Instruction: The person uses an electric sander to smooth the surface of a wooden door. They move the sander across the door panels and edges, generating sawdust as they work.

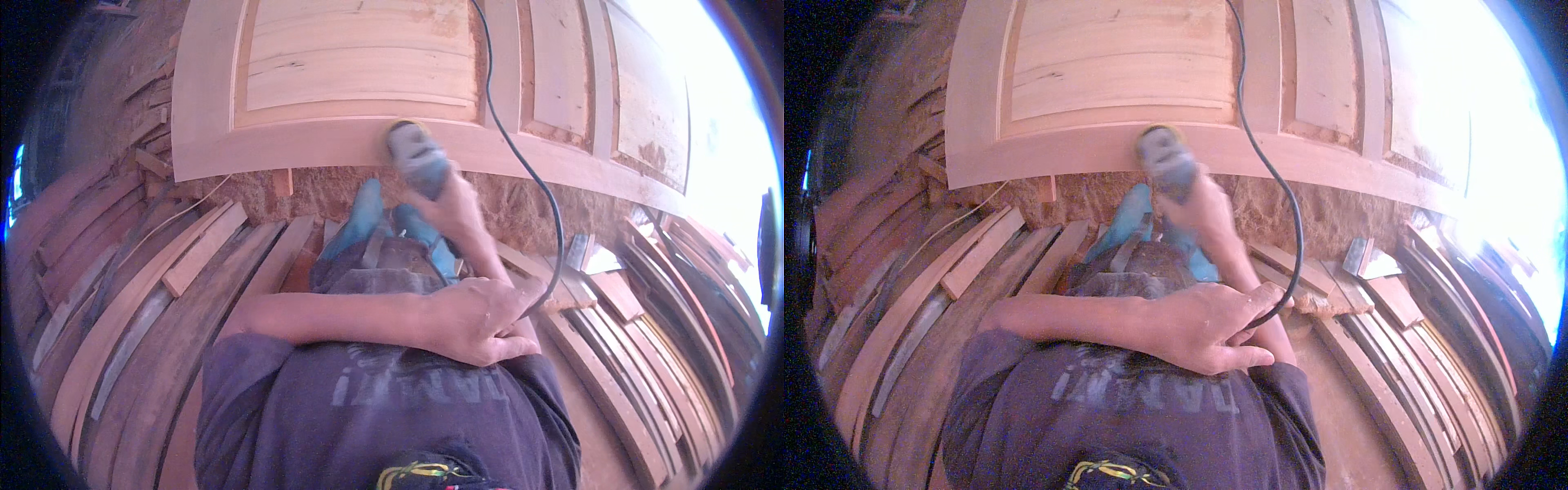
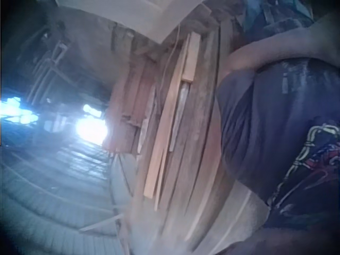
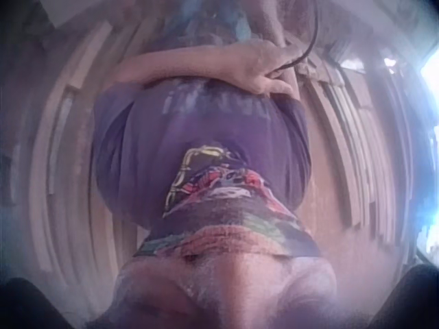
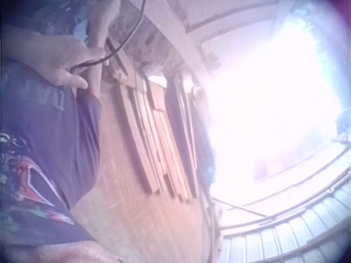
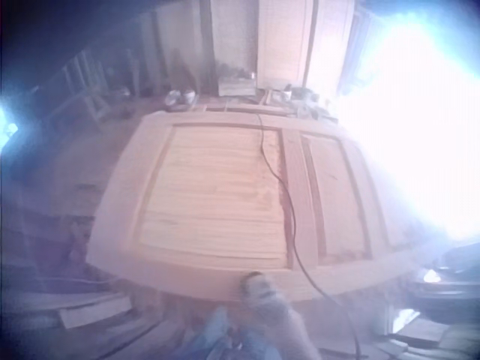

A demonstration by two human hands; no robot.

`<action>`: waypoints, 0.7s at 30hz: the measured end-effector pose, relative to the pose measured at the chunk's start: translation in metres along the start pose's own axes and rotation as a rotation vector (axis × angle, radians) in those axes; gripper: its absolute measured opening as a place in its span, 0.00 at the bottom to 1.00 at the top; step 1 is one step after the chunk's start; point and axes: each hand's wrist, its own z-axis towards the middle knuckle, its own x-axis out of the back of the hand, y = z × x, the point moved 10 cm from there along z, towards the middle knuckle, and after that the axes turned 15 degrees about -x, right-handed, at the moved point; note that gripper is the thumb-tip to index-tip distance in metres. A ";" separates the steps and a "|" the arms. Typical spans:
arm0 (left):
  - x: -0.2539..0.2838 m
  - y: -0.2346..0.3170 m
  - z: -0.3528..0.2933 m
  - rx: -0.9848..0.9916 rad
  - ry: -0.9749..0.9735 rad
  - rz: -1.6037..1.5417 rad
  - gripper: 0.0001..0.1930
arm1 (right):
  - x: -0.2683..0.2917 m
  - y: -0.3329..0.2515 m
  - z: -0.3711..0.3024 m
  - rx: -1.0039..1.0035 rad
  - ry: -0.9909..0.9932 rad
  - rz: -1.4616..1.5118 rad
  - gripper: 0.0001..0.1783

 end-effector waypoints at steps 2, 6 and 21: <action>0.016 0.009 -0.013 0.036 -0.005 0.000 0.33 | -0.046 -0.049 -0.004 0.038 -0.110 -0.061 0.35; 0.033 0.016 -0.035 0.028 -0.002 -0.016 0.34 | -0.101 -0.085 0.002 0.133 -0.078 -0.105 0.31; 0.032 0.016 -0.010 -0.010 -0.115 -0.062 0.39 | 0.031 0.029 -0.008 -0.293 0.094 -0.095 0.35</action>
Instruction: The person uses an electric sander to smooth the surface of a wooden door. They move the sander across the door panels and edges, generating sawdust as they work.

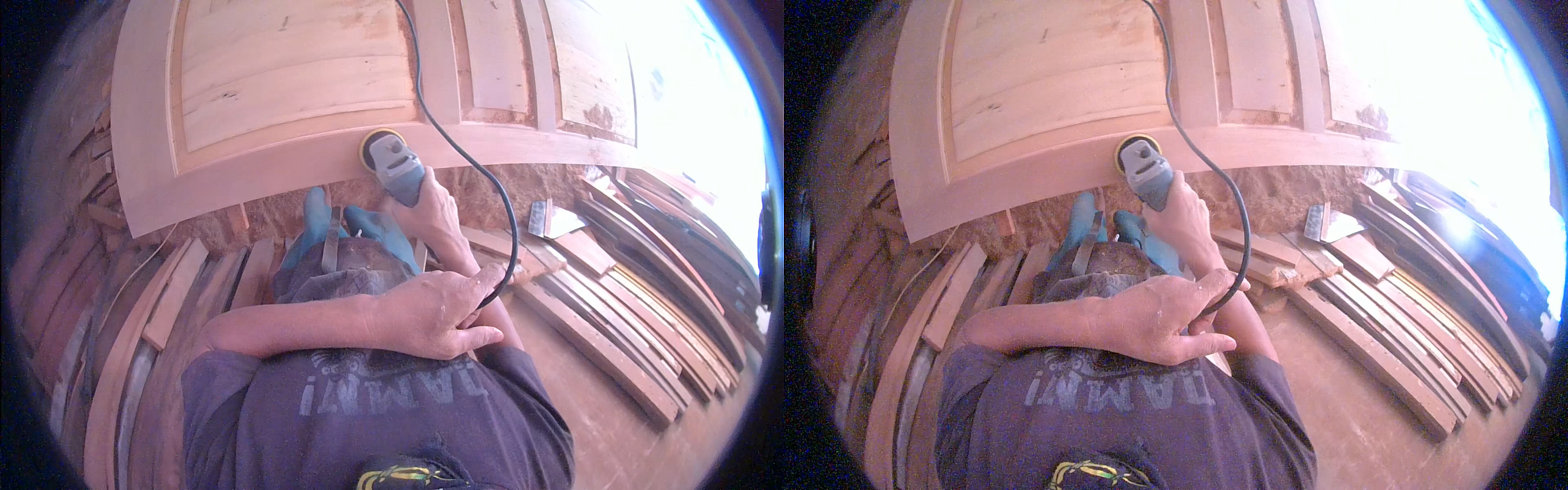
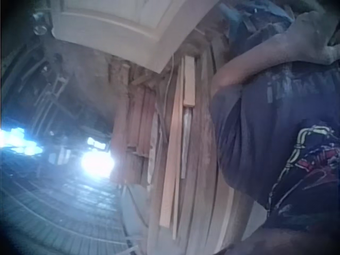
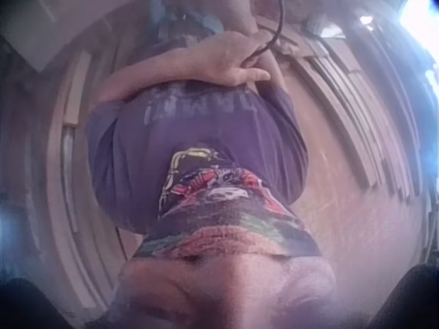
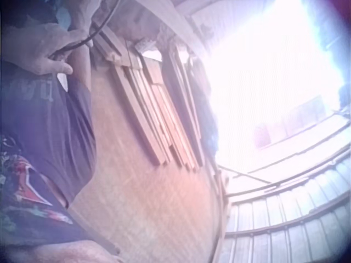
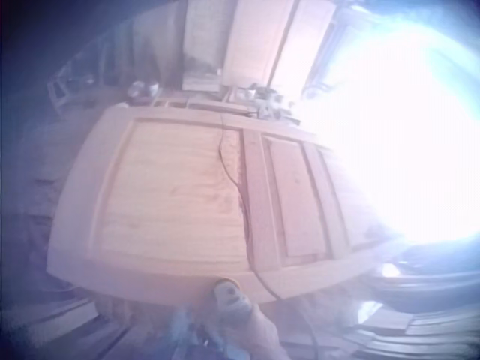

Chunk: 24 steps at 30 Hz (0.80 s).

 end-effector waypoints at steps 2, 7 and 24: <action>-0.003 -0.001 0.012 0.020 -0.032 -0.012 0.40 | 0.016 0.023 0.007 0.003 0.045 0.029 0.36; -0.013 -0.010 0.044 0.084 -0.083 -0.026 0.39 | 0.057 0.067 0.023 -0.093 0.103 0.034 0.35; -0.048 -0.032 0.115 0.084 -0.034 0.031 0.41 | 0.184 0.235 0.095 -0.213 0.301 0.362 0.37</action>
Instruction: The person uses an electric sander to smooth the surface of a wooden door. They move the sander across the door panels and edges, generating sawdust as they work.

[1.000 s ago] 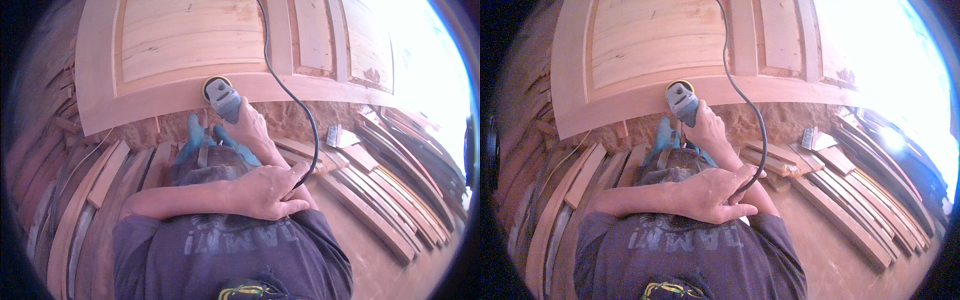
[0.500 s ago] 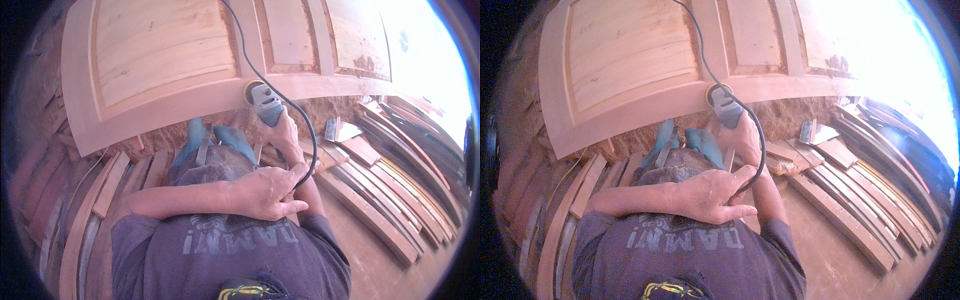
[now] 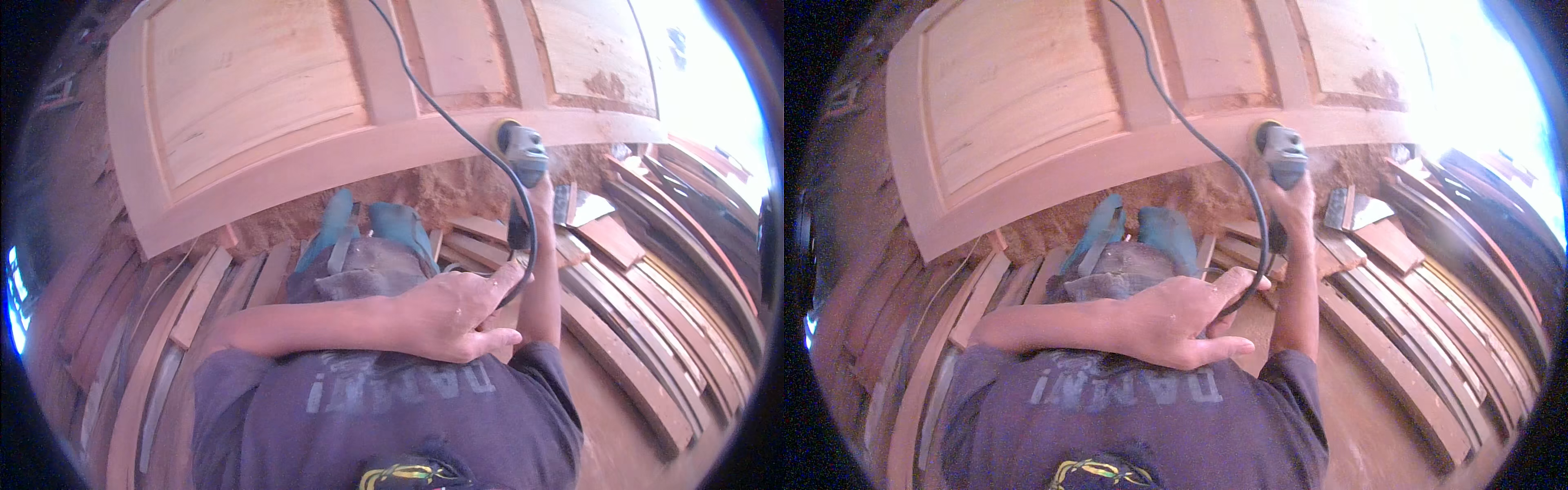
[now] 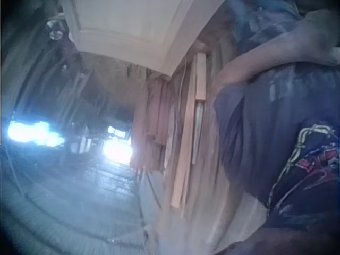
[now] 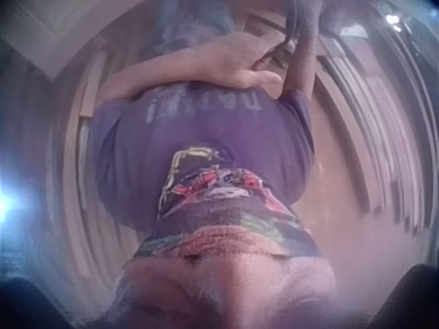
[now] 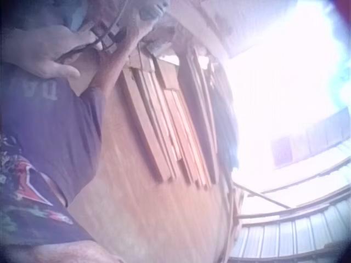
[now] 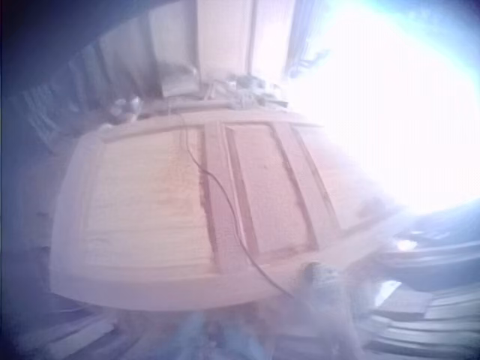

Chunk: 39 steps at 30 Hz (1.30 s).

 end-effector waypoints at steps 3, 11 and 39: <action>0.002 0.005 -0.010 -0.006 0.022 0.006 0.41 | 0.003 0.033 0.023 0.024 0.028 0.068 0.35; 0.022 0.023 -0.063 -0.062 0.081 0.006 0.31 | -0.127 -0.070 -0.091 0.271 -0.325 0.123 0.34; 0.031 0.022 -0.040 -0.087 0.017 -0.095 0.35 | -0.131 -0.103 -0.107 0.175 -0.194 -0.192 0.39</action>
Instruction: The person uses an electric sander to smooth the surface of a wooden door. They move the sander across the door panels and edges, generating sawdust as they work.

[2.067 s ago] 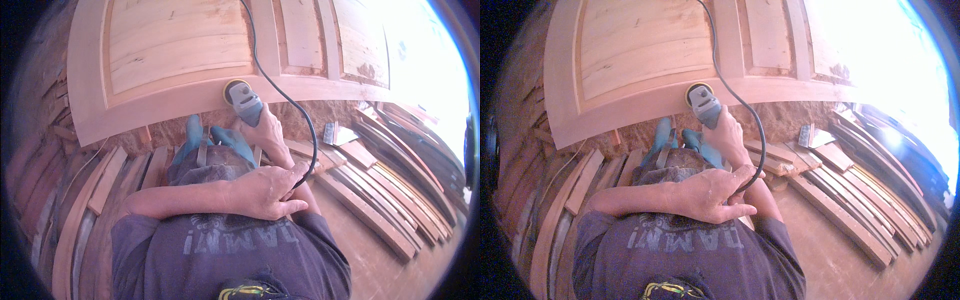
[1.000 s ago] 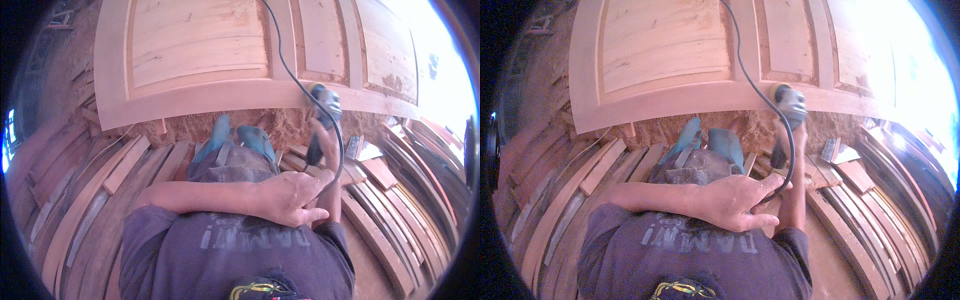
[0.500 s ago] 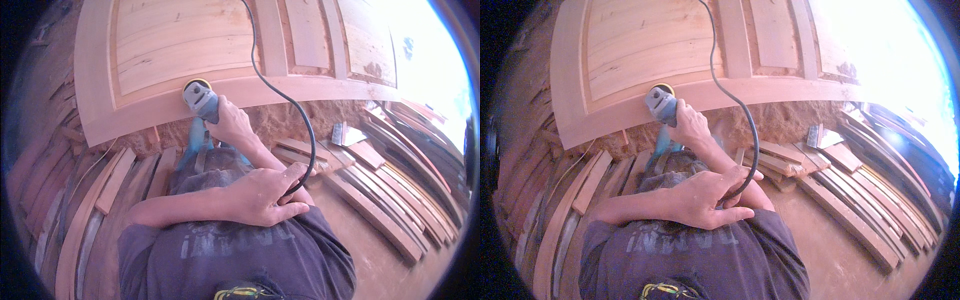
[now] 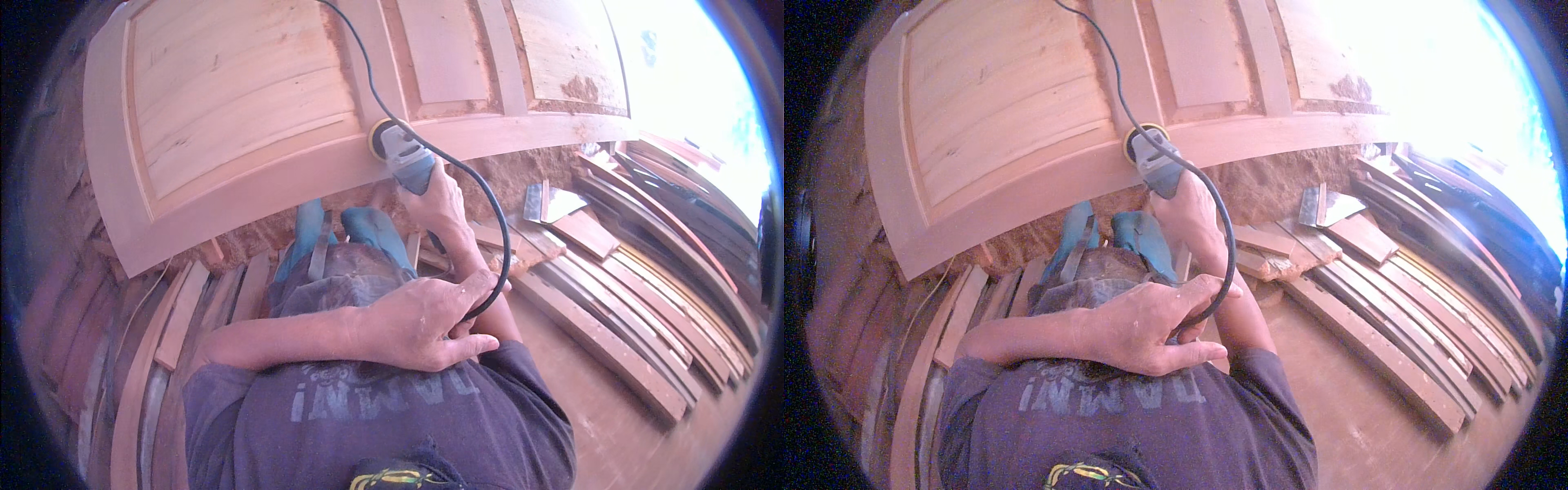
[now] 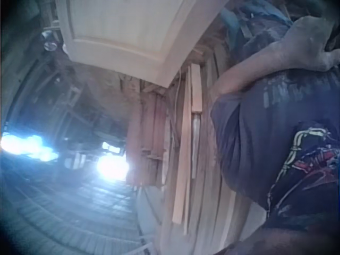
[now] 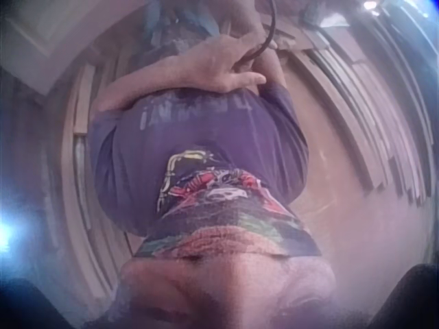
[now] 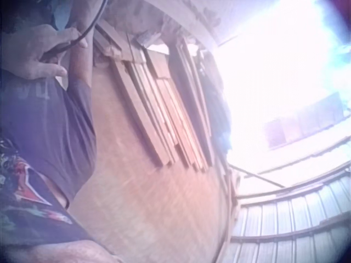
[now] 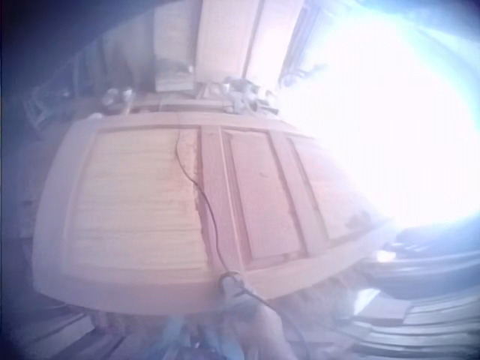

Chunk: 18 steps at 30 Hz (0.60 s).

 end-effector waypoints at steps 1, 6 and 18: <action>-0.001 0.000 0.009 0.000 0.001 0.002 0.34 | 0.011 0.006 0.006 0.004 0.017 0.036 0.39; -0.012 -0.011 0.055 0.068 -0.020 -0.028 0.34 | 0.058 0.057 0.049 -0.129 0.038 -0.026 0.41; -0.039 -0.044 0.131 0.119 0.059 0.048 0.39 | 0.134 0.146 0.117 -0.157 0.079 0.052 0.43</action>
